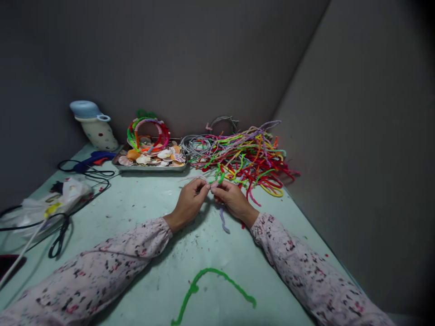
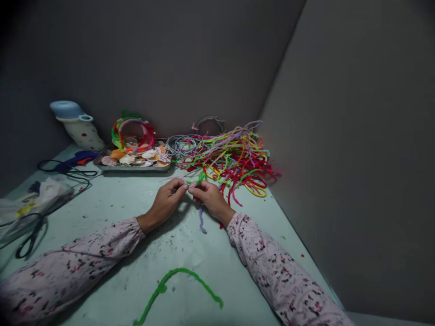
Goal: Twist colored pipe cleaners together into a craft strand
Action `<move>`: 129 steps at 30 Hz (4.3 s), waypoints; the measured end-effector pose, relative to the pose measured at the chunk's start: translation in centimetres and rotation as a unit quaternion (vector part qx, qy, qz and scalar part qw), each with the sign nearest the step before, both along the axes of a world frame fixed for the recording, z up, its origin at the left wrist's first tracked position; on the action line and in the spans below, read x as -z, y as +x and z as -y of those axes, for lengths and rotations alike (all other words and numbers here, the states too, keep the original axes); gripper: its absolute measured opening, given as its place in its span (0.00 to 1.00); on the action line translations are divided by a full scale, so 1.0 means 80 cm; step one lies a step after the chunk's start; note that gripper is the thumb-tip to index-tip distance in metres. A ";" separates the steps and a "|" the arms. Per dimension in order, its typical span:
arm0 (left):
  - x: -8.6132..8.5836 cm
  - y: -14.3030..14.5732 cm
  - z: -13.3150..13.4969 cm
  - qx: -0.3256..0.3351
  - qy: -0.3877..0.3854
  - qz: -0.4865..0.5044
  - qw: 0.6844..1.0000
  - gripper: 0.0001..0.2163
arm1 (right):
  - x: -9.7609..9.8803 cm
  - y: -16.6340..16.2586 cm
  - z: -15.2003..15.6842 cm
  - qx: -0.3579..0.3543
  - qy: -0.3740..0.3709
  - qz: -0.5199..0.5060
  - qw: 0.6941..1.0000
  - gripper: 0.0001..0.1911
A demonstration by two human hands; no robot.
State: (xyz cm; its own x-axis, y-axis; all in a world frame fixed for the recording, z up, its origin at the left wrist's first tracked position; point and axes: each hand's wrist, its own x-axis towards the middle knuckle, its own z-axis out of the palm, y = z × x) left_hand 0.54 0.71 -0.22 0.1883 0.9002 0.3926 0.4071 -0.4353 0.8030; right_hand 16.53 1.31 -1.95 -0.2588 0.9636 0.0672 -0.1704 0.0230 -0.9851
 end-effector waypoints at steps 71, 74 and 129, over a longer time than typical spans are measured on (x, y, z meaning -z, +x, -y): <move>0.004 -0.010 0.009 -0.006 0.171 -0.068 0.983 0.09 | 0.001 -0.008 0.012 0.050 -0.066 -0.124 0.989 0.13; 0.005 -0.010 0.008 -0.008 0.171 -0.071 0.983 0.09 | 0.001 -0.007 0.012 0.049 -0.066 -0.125 0.989 0.12; -0.002 -0.004 0.011 -0.020 0.133 -0.068 0.989 0.06 | 0.003 -0.003 0.011 0.029 -0.069 -0.140 0.987 0.11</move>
State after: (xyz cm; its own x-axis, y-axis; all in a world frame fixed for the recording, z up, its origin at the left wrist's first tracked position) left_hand 0.19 -0.20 -0.09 0.2216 0.7765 0.5899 0.5250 -0.6048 0.5989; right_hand 16.26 0.44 -2.18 -0.1934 0.9811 -0.0049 -0.4397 -0.0911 -0.8935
